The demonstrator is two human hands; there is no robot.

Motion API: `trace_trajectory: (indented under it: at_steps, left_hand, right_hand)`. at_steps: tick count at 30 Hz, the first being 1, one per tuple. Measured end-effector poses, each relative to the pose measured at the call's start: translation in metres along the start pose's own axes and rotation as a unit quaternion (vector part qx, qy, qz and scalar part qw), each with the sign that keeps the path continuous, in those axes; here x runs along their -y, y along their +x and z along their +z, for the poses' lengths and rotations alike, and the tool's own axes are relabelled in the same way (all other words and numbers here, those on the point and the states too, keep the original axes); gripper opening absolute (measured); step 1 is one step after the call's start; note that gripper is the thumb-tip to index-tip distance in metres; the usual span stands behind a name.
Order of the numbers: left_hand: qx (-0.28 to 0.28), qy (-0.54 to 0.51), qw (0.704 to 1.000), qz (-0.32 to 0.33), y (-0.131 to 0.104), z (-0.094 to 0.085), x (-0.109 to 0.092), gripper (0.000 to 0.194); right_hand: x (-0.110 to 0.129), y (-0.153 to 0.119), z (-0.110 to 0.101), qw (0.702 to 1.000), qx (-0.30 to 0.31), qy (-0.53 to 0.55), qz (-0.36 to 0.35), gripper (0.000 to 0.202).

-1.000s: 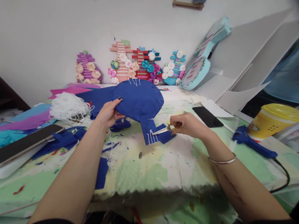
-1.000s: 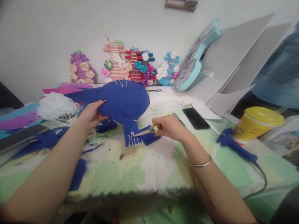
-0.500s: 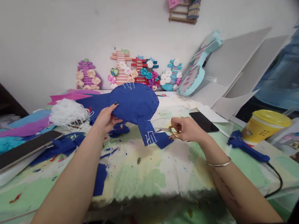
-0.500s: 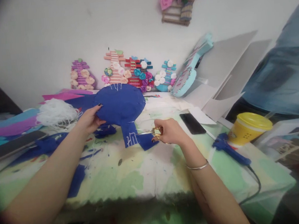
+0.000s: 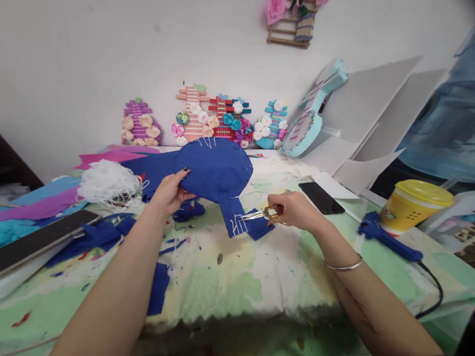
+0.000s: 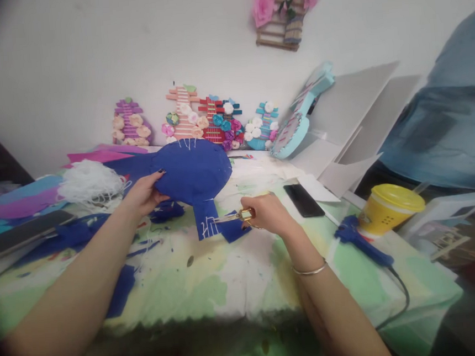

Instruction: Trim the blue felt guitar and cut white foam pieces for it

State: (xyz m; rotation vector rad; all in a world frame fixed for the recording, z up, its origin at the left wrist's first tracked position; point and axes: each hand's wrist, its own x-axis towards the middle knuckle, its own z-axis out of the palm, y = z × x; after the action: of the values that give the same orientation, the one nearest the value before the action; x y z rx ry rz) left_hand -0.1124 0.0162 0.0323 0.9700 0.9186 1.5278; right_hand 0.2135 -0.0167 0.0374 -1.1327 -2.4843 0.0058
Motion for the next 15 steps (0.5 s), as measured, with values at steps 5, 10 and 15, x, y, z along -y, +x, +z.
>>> trace_trajectory:
  at_steps: [5,10,15]
  left_hand:
    - [0.007,0.002,1.0,-0.006,-0.0006,0.0007,0.0005,0.011]
    - [0.006,0.007,1.0,-0.01,-0.0002,0.0014,0.001,0.013]
    - [0.0,0.007,1.0,-0.009,-0.0003,0.0015,0.0007,0.012]
  right_hand:
    - [0.0003,-0.0009,-0.0009,1.0,-0.009,-0.017,0.005,0.029]
    - [0.0005,-0.0016,-0.002,1.0,-0.015,-0.016,0.019,0.03]
    - [0.0006,-0.0027,-0.0032,0.998,-0.037,0.031,0.041,0.034]
